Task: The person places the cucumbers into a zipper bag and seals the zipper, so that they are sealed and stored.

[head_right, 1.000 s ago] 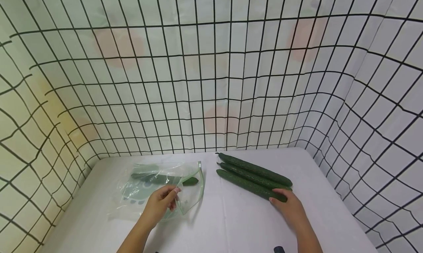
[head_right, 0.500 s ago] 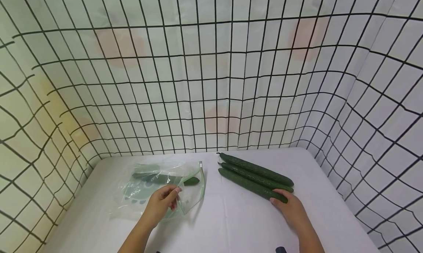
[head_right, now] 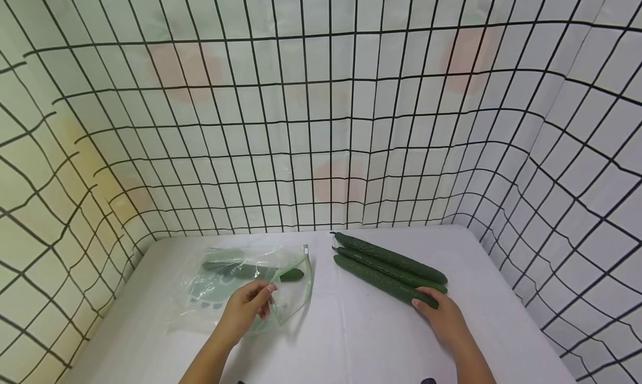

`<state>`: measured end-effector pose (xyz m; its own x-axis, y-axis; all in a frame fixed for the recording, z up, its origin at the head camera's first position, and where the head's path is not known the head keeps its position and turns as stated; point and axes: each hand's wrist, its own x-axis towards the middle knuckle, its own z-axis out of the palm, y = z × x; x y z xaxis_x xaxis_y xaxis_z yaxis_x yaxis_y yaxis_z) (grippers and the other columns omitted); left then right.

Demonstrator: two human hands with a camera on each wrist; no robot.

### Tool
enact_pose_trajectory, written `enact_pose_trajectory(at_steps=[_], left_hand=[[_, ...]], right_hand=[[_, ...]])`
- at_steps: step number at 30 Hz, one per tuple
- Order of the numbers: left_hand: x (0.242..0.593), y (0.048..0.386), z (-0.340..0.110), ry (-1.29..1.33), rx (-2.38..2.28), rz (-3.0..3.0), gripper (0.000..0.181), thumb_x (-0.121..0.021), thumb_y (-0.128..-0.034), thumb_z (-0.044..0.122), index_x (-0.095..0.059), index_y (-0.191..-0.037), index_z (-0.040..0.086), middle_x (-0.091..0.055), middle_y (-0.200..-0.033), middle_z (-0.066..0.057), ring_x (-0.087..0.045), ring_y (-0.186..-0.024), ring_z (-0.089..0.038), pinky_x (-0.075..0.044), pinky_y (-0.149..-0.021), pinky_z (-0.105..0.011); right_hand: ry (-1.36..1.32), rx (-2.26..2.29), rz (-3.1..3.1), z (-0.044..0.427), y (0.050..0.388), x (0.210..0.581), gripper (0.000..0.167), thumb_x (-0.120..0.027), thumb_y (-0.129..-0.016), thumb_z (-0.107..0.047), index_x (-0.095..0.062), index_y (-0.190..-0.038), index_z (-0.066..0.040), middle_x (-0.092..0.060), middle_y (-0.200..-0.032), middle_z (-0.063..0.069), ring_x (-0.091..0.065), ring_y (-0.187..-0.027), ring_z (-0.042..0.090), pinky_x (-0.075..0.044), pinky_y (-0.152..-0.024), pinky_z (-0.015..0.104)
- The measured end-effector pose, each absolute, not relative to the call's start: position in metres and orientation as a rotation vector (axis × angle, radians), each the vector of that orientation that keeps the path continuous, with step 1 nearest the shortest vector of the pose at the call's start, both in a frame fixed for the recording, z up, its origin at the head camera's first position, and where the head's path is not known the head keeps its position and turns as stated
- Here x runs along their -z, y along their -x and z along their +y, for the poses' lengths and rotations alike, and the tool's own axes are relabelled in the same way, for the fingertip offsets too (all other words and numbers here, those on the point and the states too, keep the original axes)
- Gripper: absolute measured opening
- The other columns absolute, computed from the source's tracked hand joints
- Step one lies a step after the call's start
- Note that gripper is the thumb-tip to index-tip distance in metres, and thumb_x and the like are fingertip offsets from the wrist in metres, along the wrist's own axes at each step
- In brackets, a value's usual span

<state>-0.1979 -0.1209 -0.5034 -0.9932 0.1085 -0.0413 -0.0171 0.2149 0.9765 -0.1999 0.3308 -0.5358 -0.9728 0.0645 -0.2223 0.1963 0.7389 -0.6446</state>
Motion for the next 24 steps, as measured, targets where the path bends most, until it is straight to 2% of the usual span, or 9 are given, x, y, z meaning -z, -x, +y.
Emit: enact_pose_trajectory(at_steps=[6, 12, 24], left_hand=[[0.503, 0.198, -0.121, -0.094, -1.905, 2.373, 0.039, -0.065, -0.0987, 0.038, -0.068, -0.113, 0.002, -0.067, -0.086, -0.012, -0.059, -0.064, -0.014, -0.056, -0.059, -0.025], [0.504, 0.199, -0.121, -0.094, -1.916, 2.370, 0.038, -0.065, -0.0986, 0.037, -0.068, -0.112, 0.001, -0.067, -0.086, -0.012, -0.059, -0.063, -0.014, -0.056, -0.058, -0.024], [0.505, 0.199, -0.121, -0.089, -1.920, 2.382, 0.034, -0.065, -0.0992, 0.033, -0.069, -0.111, 0.002, -0.067, -0.085, -0.011, -0.058, -0.062, -0.013, -0.056, -0.057, -0.024]], right_hand=[[-0.224, 1.078, 2.730, 0.330, 0.199, 0.534, 0.081, -0.052, -0.097, -0.066, -0.041, -0.152, -0.008, -0.025, -0.159, 0.036, -0.022, -0.143, 0.062, -0.028, -0.108, 0.078], [-0.241, 1.114, 2.720, 0.332, 0.197, 0.530, 0.085, -0.049, -0.095, -0.072, -0.037, -0.154, -0.012, -0.023, -0.162, 0.032, -0.021, -0.144, 0.061, -0.029, -0.108, 0.079], [-0.261, 1.227, 2.692, 0.331, 0.192, 0.515, 0.083, -0.051, -0.094, -0.070, -0.034, -0.156, -0.017, -0.019, -0.165, 0.029, -0.014, -0.148, 0.059, -0.025, -0.108, 0.080]])
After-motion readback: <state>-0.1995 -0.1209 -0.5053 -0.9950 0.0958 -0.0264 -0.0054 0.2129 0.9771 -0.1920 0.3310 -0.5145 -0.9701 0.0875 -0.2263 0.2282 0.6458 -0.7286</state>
